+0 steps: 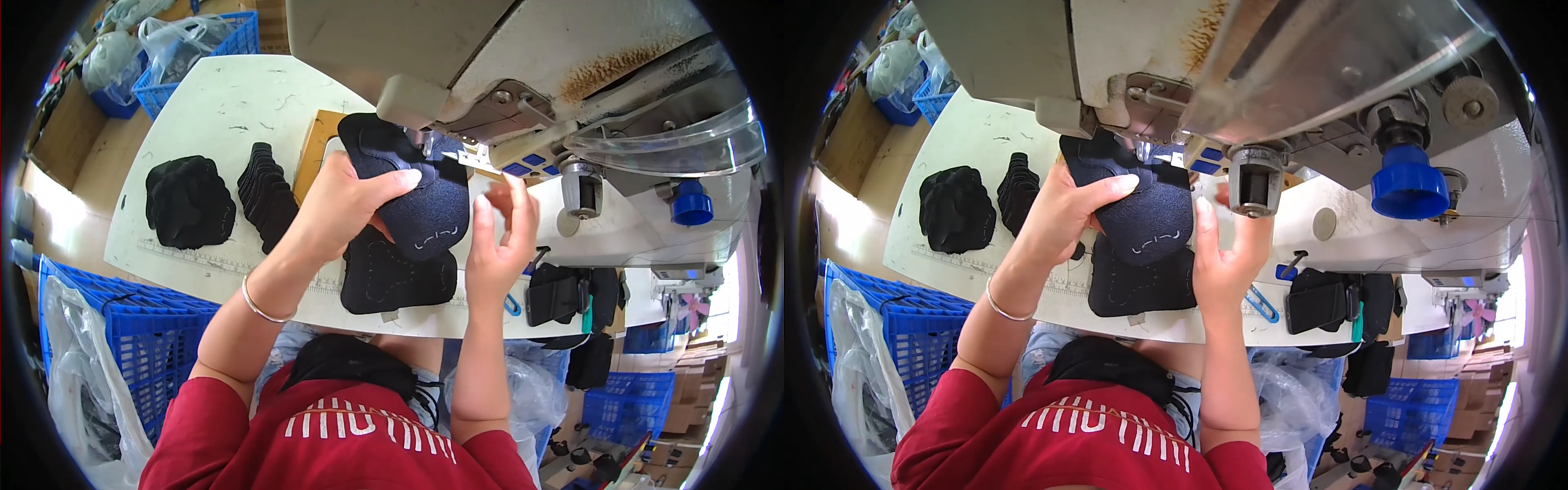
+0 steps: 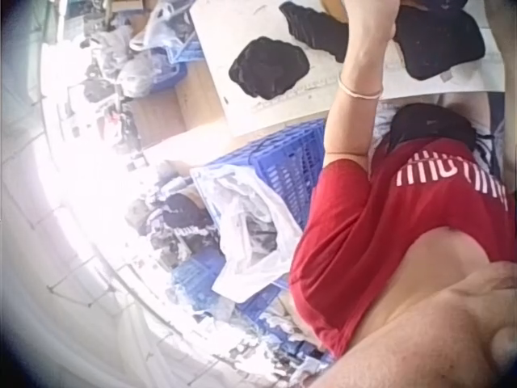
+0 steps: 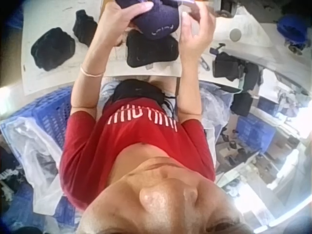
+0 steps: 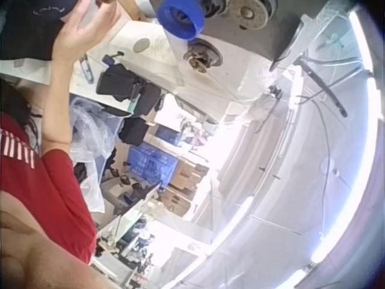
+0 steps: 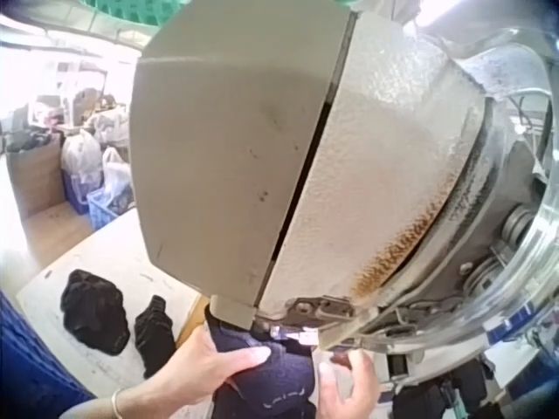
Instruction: Stitching black fabric components together using an industrial sewing machine.
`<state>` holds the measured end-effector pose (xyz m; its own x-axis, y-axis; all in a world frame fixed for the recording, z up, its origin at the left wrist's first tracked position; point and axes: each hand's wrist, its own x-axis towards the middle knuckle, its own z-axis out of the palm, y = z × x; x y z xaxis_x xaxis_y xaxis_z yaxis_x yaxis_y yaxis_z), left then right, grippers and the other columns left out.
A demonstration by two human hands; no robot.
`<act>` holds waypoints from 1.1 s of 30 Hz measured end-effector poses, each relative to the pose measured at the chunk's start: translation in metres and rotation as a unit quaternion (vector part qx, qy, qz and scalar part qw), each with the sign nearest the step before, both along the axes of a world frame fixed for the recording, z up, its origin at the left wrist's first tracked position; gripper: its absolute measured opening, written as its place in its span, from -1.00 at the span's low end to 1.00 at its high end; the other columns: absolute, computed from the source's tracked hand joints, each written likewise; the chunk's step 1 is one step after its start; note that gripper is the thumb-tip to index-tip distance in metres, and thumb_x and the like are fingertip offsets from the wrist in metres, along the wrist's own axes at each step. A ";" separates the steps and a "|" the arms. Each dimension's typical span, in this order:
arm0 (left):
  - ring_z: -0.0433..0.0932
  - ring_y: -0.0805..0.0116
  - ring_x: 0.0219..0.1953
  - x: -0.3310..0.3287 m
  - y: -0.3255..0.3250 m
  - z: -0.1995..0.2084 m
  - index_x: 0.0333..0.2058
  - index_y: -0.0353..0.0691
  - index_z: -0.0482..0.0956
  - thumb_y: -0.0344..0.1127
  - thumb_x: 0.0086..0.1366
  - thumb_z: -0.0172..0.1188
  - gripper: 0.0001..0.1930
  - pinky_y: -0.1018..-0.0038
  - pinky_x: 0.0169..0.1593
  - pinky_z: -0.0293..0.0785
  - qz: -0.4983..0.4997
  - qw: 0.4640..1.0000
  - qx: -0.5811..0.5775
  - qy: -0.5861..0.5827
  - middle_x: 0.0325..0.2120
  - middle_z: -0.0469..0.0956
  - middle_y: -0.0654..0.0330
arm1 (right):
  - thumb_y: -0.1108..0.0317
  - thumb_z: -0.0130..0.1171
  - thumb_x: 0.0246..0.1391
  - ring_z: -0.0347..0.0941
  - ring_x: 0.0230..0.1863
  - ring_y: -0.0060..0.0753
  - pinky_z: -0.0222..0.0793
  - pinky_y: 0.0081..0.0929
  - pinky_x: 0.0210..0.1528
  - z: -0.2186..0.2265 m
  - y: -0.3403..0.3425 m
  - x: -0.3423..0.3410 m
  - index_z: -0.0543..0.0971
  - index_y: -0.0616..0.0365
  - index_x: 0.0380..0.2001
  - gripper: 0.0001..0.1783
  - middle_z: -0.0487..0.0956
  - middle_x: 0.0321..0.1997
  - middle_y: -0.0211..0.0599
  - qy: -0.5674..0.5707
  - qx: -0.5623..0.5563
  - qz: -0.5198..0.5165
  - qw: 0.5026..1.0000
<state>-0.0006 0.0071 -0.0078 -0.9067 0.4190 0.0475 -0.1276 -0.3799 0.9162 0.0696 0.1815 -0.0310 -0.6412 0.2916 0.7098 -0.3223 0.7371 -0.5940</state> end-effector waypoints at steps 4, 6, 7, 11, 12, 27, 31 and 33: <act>0.59 0.49 -0.34 -0.010 -0.007 0.004 -0.08 -0.27 0.41 -0.46 0.14 0.21 -0.65 0.59 -0.41 0.61 -0.043 0.998 -0.035 -0.005 -0.32 0.53 0.22 | 0.44 0.03 0.18 0.33 -0.34 -0.68 0.24 -0.71 -0.27 -0.009 -0.015 0.011 0.42 0.20 0.07 -0.63 0.46 -0.33 -0.45 -0.028 -0.094 0.047 0.994; 0.59 0.49 -0.35 -0.014 -0.010 0.006 -0.09 -0.26 0.42 -0.45 0.13 0.22 -0.66 0.59 -0.42 0.60 -0.051 0.998 -0.046 -0.002 -0.32 0.53 0.23 | 0.43 0.03 0.19 0.31 -0.36 -0.70 0.23 -0.73 -0.29 -0.008 -0.023 0.012 0.41 0.20 0.07 -0.63 0.46 -0.32 -0.46 -0.037 -0.119 0.052 0.991; 0.58 0.49 -0.35 -0.016 -0.010 0.010 -0.09 -0.27 0.42 -0.46 0.13 0.22 -0.66 0.58 -0.41 0.61 -0.058 0.997 -0.054 -0.008 -0.32 0.53 0.23 | 0.41 0.02 0.20 0.29 -0.37 -0.72 0.21 -0.75 -0.32 -0.007 -0.026 0.012 0.40 0.20 0.08 -0.63 0.45 -0.31 -0.46 -0.046 -0.143 0.054 0.987; 0.59 0.47 -0.35 -0.022 -0.011 0.013 -0.08 -0.28 0.41 -0.48 0.12 0.22 -0.64 0.56 -0.39 0.63 -0.071 0.996 -0.056 -0.007 -0.30 0.52 0.21 | 0.43 0.05 0.18 0.24 -0.40 -0.78 0.13 -0.83 -0.34 -0.008 -0.034 0.015 0.40 0.19 0.07 -0.63 0.43 -0.34 -0.50 -0.027 -0.176 0.139 0.974; 0.59 0.47 -0.35 -0.023 -0.011 0.011 -0.08 -0.28 0.41 -0.48 0.12 0.22 -0.64 0.56 -0.39 0.63 -0.070 0.996 -0.056 -0.008 -0.30 0.52 0.21 | 0.48 0.08 0.16 0.31 -0.42 -0.75 0.23 -0.80 -0.35 -0.007 -0.036 0.017 0.42 0.22 0.04 -0.64 0.47 -0.35 -0.46 -0.061 -0.209 0.147 0.965; 0.58 0.46 -0.56 -0.031 -0.004 0.001 -0.28 -0.32 0.54 -0.30 0.14 0.20 -0.78 0.57 -0.63 0.53 -0.058 0.998 -0.032 -0.004 -0.51 0.55 0.19 | 0.50 0.11 0.14 0.38 -0.51 -0.74 0.41 -0.71 -0.40 0.012 -0.042 0.012 0.52 0.27 -0.05 -0.72 0.45 -0.52 -0.48 -0.114 -0.338 0.169 0.919; 0.53 0.47 -0.61 -0.027 0.000 -0.003 -0.31 -0.32 0.56 -0.28 0.14 0.19 -0.78 0.58 -0.64 0.45 -0.014 0.999 -0.036 0.011 -0.53 0.54 0.19 | 0.49 0.10 0.15 0.39 -0.49 -0.75 0.41 -0.73 -0.39 0.014 -0.036 0.009 0.54 0.27 -0.07 -0.74 0.50 -0.45 -0.44 -0.103 -0.338 0.169 0.920; 0.51 0.48 -0.64 -0.025 0.000 -0.002 -0.33 -0.32 0.57 -0.27 0.14 0.18 -0.78 0.59 -0.65 0.42 -0.014 0.999 -0.037 0.010 -0.54 0.54 0.19 | 0.50 0.08 0.16 0.39 -0.46 -0.75 0.42 -0.73 -0.38 0.015 -0.036 0.007 0.54 0.27 -0.08 -0.74 0.53 -0.39 -0.42 -0.097 -0.347 0.173 0.917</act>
<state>-0.0260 0.0074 -0.0096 -0.8941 0.4467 0.0324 -0.1192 -0.3071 0.9442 0.0767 0.1458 -0.0165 -0.8747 0.3860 0.2932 -0.3045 0.0330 -0.9519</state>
